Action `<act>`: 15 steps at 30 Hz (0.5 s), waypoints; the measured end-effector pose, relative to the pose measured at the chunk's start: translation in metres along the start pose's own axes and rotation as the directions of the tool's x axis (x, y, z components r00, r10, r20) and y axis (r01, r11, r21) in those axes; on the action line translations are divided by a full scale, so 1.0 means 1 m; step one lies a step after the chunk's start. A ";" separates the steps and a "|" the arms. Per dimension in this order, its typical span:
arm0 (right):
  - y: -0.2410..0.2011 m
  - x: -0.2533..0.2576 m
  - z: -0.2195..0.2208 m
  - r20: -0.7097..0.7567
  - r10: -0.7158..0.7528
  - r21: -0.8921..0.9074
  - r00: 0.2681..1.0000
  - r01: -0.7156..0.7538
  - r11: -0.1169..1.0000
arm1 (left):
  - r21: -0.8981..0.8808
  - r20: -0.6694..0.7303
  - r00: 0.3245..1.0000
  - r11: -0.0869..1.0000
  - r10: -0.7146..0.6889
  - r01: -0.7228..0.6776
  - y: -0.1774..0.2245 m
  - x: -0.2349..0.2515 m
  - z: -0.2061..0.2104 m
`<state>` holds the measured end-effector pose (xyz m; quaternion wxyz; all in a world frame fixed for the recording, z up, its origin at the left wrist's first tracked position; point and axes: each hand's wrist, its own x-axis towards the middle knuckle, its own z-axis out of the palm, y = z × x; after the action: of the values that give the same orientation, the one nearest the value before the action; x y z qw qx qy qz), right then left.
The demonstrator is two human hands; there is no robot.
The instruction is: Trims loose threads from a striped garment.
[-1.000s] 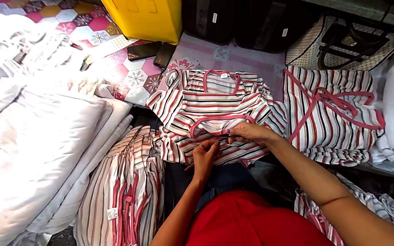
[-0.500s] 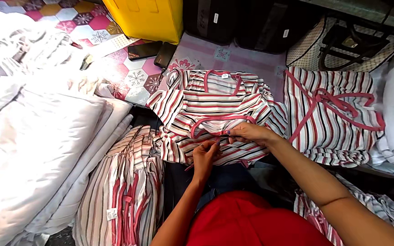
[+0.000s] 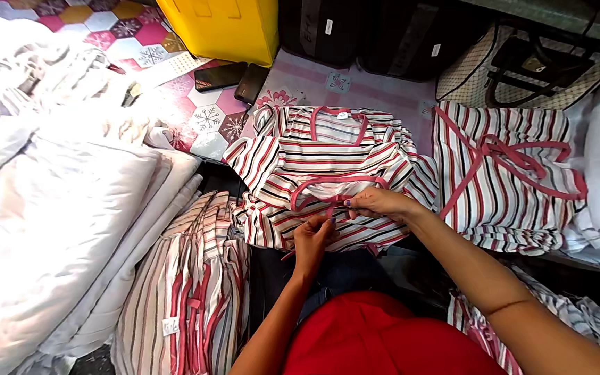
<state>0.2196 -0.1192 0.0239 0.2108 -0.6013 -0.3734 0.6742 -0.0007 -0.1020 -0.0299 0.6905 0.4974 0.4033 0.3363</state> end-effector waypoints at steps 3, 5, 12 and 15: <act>0.001 -0.001 -0.002 0.017 -0.007 -0.009 1.000 0.007 1.000 | 0.090 0.073 0.996 0.995 -0.042 0.035 0.003 -0.001 -0.004; -0.002 -0.009 -0.005 0.024 -0.056 -0.004 0.998 0.056 0.998 | 0.398 0.269 0.945 0.915 -0.188 0.069 0.021 -0.001 -0.015; -0.010 0.000 0.022 -0.274 -0.501 -0.588 0.821 0.269 0.763 | 0.757 0.047 0.956 0.613 0.290 -0.224 0.037 0.029 -0.002; -0.006 0.020 0.035 -0.316 -0.571 -0.794 0.758 0.118 0.596 | 0.731 0.102 0.916 0.596 0.388 -0.333 0.025 0.051 -0.011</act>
<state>0.1813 -0.1094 0.0154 0.1801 -0.7086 -0.6495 0.2090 0.0103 -0.0464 -0.0190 0.3350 0.7914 0.4180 0.2945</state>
